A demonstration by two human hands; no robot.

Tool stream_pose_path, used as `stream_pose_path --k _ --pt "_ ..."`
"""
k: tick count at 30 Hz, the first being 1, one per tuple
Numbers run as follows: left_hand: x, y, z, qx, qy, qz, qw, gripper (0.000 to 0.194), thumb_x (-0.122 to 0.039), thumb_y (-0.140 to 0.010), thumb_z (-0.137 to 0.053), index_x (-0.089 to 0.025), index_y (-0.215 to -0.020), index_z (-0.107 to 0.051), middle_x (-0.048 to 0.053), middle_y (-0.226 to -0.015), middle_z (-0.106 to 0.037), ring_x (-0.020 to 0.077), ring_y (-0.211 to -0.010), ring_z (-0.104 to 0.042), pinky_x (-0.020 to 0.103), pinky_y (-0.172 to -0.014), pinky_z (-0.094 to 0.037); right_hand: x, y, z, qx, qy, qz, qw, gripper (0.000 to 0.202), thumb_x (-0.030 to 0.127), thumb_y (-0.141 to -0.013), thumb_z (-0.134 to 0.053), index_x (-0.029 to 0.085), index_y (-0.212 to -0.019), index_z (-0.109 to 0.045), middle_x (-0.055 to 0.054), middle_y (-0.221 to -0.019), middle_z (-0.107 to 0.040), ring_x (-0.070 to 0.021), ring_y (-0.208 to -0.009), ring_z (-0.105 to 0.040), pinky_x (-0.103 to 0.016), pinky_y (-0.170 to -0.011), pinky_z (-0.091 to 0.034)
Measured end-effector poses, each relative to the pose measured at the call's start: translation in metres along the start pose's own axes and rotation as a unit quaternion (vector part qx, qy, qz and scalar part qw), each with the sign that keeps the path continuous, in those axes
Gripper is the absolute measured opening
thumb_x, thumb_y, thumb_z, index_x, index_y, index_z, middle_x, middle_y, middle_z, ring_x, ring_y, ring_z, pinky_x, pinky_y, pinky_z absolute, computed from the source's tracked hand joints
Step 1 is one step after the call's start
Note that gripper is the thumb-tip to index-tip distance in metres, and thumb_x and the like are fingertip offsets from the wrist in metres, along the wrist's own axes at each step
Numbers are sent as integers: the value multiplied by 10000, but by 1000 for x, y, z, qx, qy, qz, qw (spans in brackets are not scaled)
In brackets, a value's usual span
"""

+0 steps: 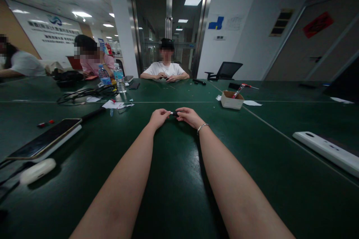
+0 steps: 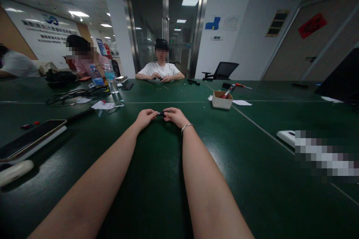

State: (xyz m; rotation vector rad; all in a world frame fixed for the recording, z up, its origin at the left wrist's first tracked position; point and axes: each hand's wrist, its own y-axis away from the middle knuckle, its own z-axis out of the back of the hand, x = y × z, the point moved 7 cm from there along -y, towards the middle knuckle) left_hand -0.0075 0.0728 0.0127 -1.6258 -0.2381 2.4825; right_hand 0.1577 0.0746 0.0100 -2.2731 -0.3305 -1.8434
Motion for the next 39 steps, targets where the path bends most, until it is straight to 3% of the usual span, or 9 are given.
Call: stream_pose_path --k 7,13,19,27,39 --pt "-1 0 0 -5 2 0 1000 320 -476 -774 -578 -175 -710 -663 18 -657 -629 142 -610 -539 276 -610 -401 3 3 -3 7 -6 1 1000 170 -18 -798 -636 116 -900 -651 -27 -697 -683 -85 -546 -663 -155 -543 -572" --pt "6 -1 13 -74 61 53 994 362 -490 -807 -524 -160 -729 -650 27 -678 -609 125 -584 -509 260 -565 -399 5 3 2 -13 -38 22 999 163 -2 -809 -627 126 -908 -643 -44 -769 -697 -81 -545 -653 -170 -558 -573" --pt "0 1 2 -31 10 22 999 387 -516 -806 -517 -164 -725 -657 33 -675 -626 134 -597 -522 262 -569 -385 3 3 -3 5 -15 0 1000 191 -10 -805 -628 128 -937 -642 -31 -742 -689 -87 -563 -668 -166 -575 -578" --pt "-6 3 0 -23 -76 8 997 458 -554 -843 -433 -171 -716 -650 34 -673 -634 149 -604 -530 282 -585 -356 3 3 -3 20 -13 10 1000 192 -11 -803 -630 125 -937 -652 -29 -750 -688 -91 -592 -672 -179 -603 -586" --pt "-13 11 2 -5 -84 32 996 478 -569 -840 -425 -186 -592 -567 -5 -541 -526 138 -526 -459 285 -569 -320 2 2 -3 41 -8 10 999 215 -12 -792 -642 132 -949 -668 -22 -760 -691 -88 -612 -677 -168 -608 -587"
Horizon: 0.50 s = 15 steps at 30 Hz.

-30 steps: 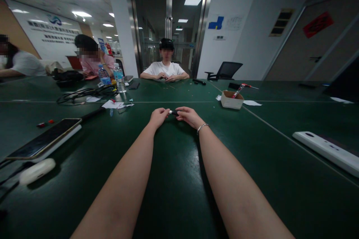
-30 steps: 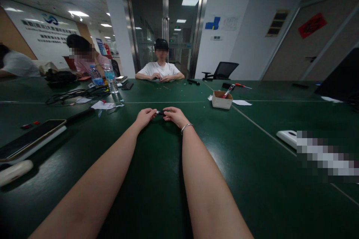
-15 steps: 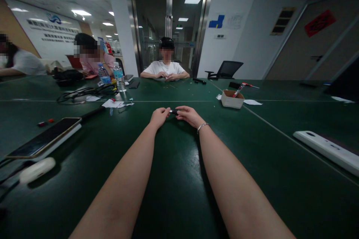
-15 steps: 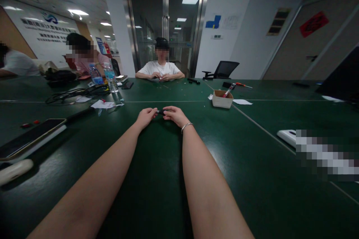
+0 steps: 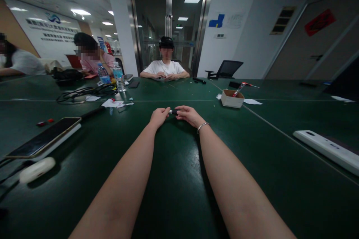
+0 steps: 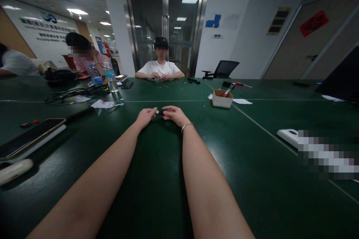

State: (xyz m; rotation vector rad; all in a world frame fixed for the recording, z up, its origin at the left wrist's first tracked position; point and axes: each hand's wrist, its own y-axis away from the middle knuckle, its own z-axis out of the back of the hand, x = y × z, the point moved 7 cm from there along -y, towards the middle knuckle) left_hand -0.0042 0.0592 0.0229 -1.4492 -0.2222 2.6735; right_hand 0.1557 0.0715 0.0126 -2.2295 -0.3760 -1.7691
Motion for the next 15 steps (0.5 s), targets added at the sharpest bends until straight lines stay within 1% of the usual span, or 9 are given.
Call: stream_pose_path --k 4,6,8,12,15 --pt "3 -4 -2 3 25 -6 1000 465 -572 -829 -447 -180 -627 -598 7 -578 -566 144 -559 -492 284 -584 -347 0 0 0 -7 -6 2 1000 210 -16 -795 -630 128 -942 -671 -24 -747 -691 -86 -596 -674 -166 -598 -585" --pt "6 -7 -3 0 46 -22 999 433 -554 -817 -477 -176 -657 -614 13 -613 -585 145 -586 -510 280 -595 -367 0 0 1 -14 -10 -1 1000 206 -18 -797 -626 124 -937 -675 -28 -740 -693 -87 -587 -671 -165 -588 -584" --pt "10 -10 -6 9 69 -29 997 391 -536 -798 -518 -172 -717 -635 21 -673 -613 148 -626 -530 277 -606 -386 0 0 1 -20 -14 -4 1000 202 -20 -798 -624 121 -933 -677 -32 -735 -696 -87 -578 -670 -165 -583 -584" --pt "10 -11 -8 7 120 -45 992 276 -415 -715 -652 -170 -841 -647 21 -740 -636 142 -673 -551 272 -646 -414 0 -1 3 -32 -24 -4 999 190 -27 -799 -616 114 -908 -680 -37 -716 -701 -82 -548 -660 -155 -557 -574" --pt "7 -10 -11 24 174 -45 983 257 -398 -742 -622 -168 -856 -632 23 -718 -631 143 -672 -569 280 -663 -432 -2 -2 4 -27 -22 -7 999 185 -20 -793 -627 114 -907 -684 -37 -699 -700 -86 -547 -660 -157 -555 -571"
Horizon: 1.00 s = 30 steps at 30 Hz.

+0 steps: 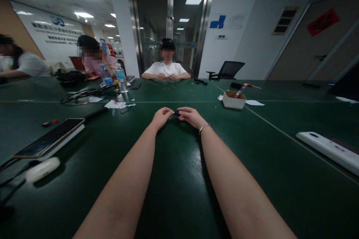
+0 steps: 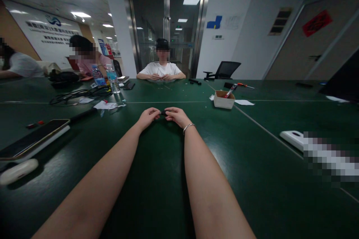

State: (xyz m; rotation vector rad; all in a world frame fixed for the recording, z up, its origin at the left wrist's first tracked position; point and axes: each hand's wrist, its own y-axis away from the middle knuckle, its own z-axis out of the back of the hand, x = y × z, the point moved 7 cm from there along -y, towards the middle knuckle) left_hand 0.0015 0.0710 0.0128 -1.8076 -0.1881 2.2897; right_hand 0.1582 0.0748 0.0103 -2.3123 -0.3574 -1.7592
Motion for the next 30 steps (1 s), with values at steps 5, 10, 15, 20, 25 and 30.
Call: stream_pose_path --k 5,10,15,20,25,30 --pt "-6 0 1 -20 23 -31 999 204 -329 -717 -661 -175 -848 -633 36 -810 -658 149 -757 -599 291 -745 -456 -1 0 0 3 11 -5 1000 187 -5 -791 -643 116 -926 -685 -37 -697 -703 -88 -556 -665 -159 -564 -573" --pt "1 -1 -3 4 10 3 1000 218 -350 -817 -543 -171 -902 -632 40 -782 -648 143 -696 -586 276 -664 -450 -1 -1 -1 4 16 -4 1000 190 6 -776 -667 115 -932 -685 -35 -697 -702 -87 -560 -665 -159 -573 -574" --pt "1 0 -2 1 -13 9 1000 227 -325 -826 -516 -178 -938 -648 24 -760 -639 132 -683 -572 256 -645 -435 -1 -1 -1 2 21 -5 1000 195 17 -781 -664 122 -943 -686 -27 -699 -698 -83 -570 -663 -158 -585 -577" --pt "2 -2 0 -15 -12 10 1000 238 -320 -823 -512 -179 -957 -650 36 -845 -654 135 -735 -585 250 -659 -434 0 0 -2 -1 23 -1 1000 193 21 -768 -688 140 -920 -692 -24 -735 -695 -81 -582 -665 -158 -588 -583" --pt "4 -4 0 -14 -32 13 999 279 -360 -846 -482 -183 -968 -659 30 -784 -649 146 -730 -588 262 -681 -438 -2 0 0 -12 25 -5 1000 198 23 -783 -673 141 -941 -692 -21 -741 -692 -83 -597 -667 -171 -604 -589" --pt "9 -6 1 -21 -32 27 999 315 -393 -852 -467 -194 -1002 -661 20 -768 -647 142 -690 -575 257 -646 -429 -2 0 0 -12 26 -2 1000 212 33 -768 -693 144 -948 -688 -16 -766 -689 -79 -597 -670 -159 -585 -581"
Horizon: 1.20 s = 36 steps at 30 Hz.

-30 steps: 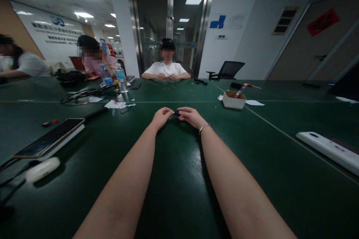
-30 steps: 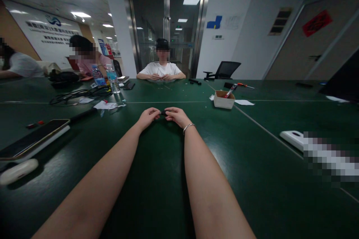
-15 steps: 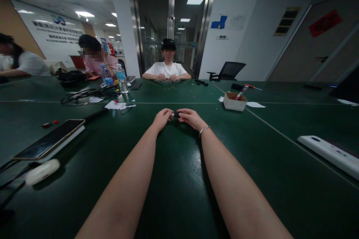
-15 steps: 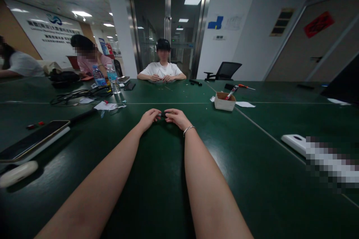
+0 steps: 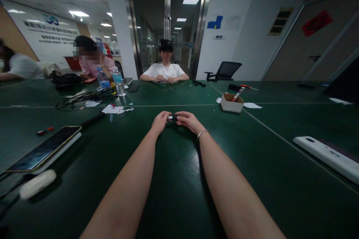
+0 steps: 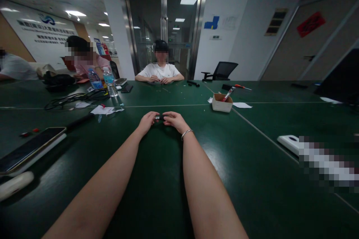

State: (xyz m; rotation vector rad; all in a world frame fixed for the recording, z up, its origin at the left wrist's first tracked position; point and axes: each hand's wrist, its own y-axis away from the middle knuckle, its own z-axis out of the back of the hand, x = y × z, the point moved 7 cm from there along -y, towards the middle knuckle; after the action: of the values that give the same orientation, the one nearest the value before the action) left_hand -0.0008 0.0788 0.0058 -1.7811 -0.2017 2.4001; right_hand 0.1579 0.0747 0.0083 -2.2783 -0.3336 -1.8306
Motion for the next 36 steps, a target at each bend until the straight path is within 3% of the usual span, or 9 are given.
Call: stream_pose_path --k 5,10,13,18,24,28,31,34,36 --pt "-3 -1 0 -1 5 -19 1000 292 -366 -815 -534 -186 -1014 -649 25 -812 -653 136 -723 -587 251 -669 -430 1 1 0 -2 3 -2 1000 217 29 -774 -681 146 -957 -685 -18 -761 -689 -81 -599 -669 -161 -587 -580" --pt "-5 3 -1 8 6 0 1000 297 -362 -851 -467 -181 -993 -655 19 -728 -627 141 -686 -574 257 -645 -424 2 2 0 -2 1 0 1000 210 17 -772 -674 145 -937 -692 -21 -757 -693 -85 -603 -666 -172 -592 -583" --pt "-8 6 0 6 7 -5 1000 263 -312 -833 -487 -181 -985 -657 34 -808 -649 142 -740 -584 251 -661 -423 3 2 -1 -2 2 5 1000 213 6 -771 -663 147 -928 -696 -16 -751 -691 -83 -599 -667 -165 -585 -582" --pt "-3 4 -1 23 -17 -12 1000 320 -396 -867 -453 -181 -990 -655 18 -700 -621 137 -639 -551 258 -624 -416 1 1 -1 5 9 6 1000 206 29 -769 -678 150 -935 -696 -11 -744 -692 -81 -608 -668 -166 -594 -587" --pt "1 0 0 13 -22 -23 999 292 -379 -852 -490 -187 -989 -662 35 -812 -649 147 -743 -584 264 -679 -434 2 1 -3 9 7 8 1000 207 12 -769 -673 141 -929 -691 -13 -728 -695 -81 -597 -668 -158 -581 -583" --pt "-4 3 0 23 -40 -23 999 338 -409 -876 -438 -188 -997 -662 16 -724 -605 136 -627 -528 261 -602 -404 2 1 -3 9 2 3 1000 203 0 -772 -668 132 -924 -687 -18 -721 -696 -84 -587 -670 -162 -576 -584" --pt "-8 5 1 16 -25 -28 999 285 -348 -846 -479 -183 -991 -661 24 -779 -629 131 -651 -539 255 -623 -414 1 0 -3 11 2 2 1000 203 3 -772 -670 127 -932 -687 -25 -722 -697 -88 -587 -670 -169 -580 -585" --pt "-8 4 2 6 1 -4 1000 254 -253 -796 -500 -181 -982 -657 28 -816 -649 130 -687 -556 246 -641 -423 1 -1 -2 10 4 0 1000 197 6 -776 -669 123 -933 -686 -24 -703 -691 -87 -573 -665 -169 -570 -582" --pt "-6 4 1 14 10 24 1000 278 -266 -823 -444 -175 -983 -653 16 -703 -619 128 -610 -528 245 -587 -404 0 -1 -2 12 5 1 1000 190 11 -777 -671 125 -929 -685 -19 -691 -687 -85 -565 -661 -168 -562 -582"
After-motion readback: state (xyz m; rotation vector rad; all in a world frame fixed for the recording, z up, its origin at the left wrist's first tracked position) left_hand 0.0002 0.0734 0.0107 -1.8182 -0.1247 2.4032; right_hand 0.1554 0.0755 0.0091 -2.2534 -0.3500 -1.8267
